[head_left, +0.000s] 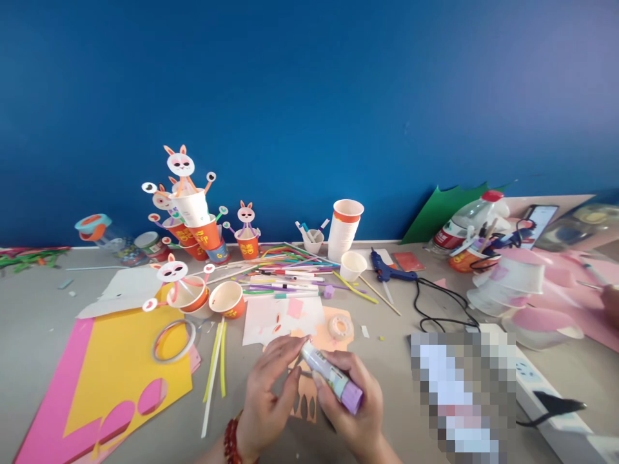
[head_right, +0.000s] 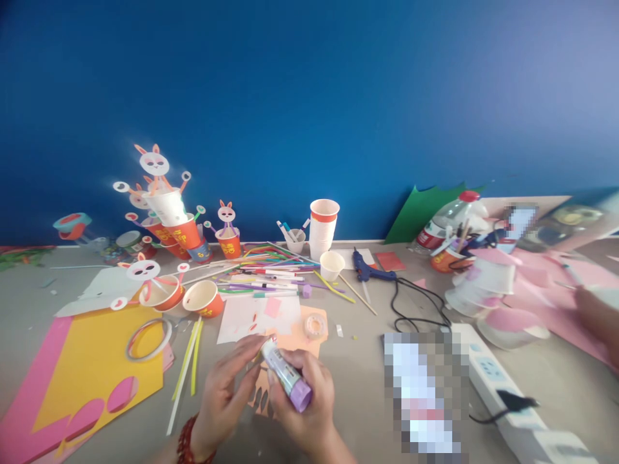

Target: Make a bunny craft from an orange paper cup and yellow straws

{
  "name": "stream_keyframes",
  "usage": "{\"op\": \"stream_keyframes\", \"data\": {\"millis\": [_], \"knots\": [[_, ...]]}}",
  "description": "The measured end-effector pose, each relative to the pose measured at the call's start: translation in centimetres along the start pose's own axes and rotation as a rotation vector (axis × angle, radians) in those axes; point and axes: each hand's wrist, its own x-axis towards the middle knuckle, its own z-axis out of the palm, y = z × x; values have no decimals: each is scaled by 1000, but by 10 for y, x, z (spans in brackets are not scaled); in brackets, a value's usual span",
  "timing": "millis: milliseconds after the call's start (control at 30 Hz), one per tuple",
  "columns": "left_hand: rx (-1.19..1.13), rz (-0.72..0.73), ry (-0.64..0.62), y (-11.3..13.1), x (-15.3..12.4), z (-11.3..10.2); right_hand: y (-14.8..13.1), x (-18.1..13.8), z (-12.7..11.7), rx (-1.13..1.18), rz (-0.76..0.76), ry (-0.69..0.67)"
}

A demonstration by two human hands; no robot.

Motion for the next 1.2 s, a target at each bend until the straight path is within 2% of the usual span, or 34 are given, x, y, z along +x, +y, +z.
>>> {"op": "stream_keyframes", "data": {"millis": [300, 533, 800, 1067, 1200], "knots": [[-31, -14, 76, 3, -3, -3, 0, 1, 1, -34, 21, -20], [-116, -195, 113, -3, -11, 2, 3, 0, 7, -69, 10, 31], [-138, -195, 122, -2, -7, 1, -4, 5, 8, -35, -10, 0], [-321, -416, 87, -5, -11, 5, 4, 4, 9, -60, -7, -18], [-317, -435, 94, -5, -11, 5, 3, 3, 9, -72, -14, -18]]}}
